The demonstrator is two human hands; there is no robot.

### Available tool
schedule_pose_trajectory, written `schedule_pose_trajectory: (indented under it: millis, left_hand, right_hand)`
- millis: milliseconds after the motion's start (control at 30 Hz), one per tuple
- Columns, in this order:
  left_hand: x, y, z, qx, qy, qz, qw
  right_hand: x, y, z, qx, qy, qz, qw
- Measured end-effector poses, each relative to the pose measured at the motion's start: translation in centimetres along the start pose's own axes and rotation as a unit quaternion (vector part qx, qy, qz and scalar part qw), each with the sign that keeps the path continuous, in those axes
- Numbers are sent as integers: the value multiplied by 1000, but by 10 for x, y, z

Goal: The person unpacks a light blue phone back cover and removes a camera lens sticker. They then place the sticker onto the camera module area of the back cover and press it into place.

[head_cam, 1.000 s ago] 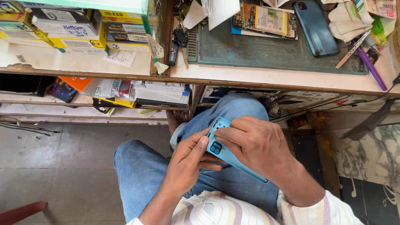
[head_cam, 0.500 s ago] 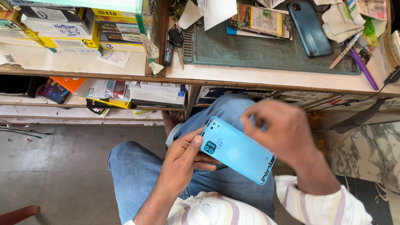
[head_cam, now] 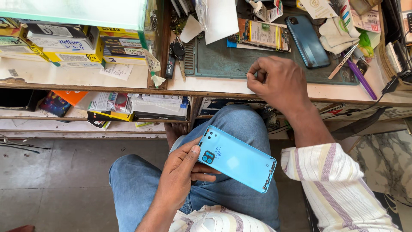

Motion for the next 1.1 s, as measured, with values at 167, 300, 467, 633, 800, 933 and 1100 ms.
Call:
schedule_pose_trajectory:
  millis: [167,300,467,633,800,933,1100]
  left_hand:
    - [-1,0,-1,9,-4,-1,1000]
    - [-1,-1,0,1,-15,1,1000]
    - [-1,0,-1,4,0,2,1000]
    - [-2,-1,0,-6,-9,-8,1000]
    - [-2,2,5,-25,-17,-5,1000]
    - [-1,5,5,-28,-25,2,999]
    - [-3,6,4,-44,-25,-15,999]
  right_hand:
    - [7,-3,2,-56,-47,31,997]
    - [7,-4,-2,-21,-37,30,999]
    - [-13,28,-28,44,-162,23,986]
    - [-72,84,-39,-70,-204,-82,973]
    - [-108,98,-36,-149,-163,-112,969]
    - [-113,94,-39,-153,-164,-133,965]
    - [-106,96,-36,-216,-205,-80,951]
Point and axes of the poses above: each hand's wrist, its own y-axis away from the middle knuckle, its own z-axis out of the palm, x = y × z, the point moved 1 cm from there along -y, towards the middle knuckle, and after that the axes turned 5 degrees about y, right-handed, at the moved point
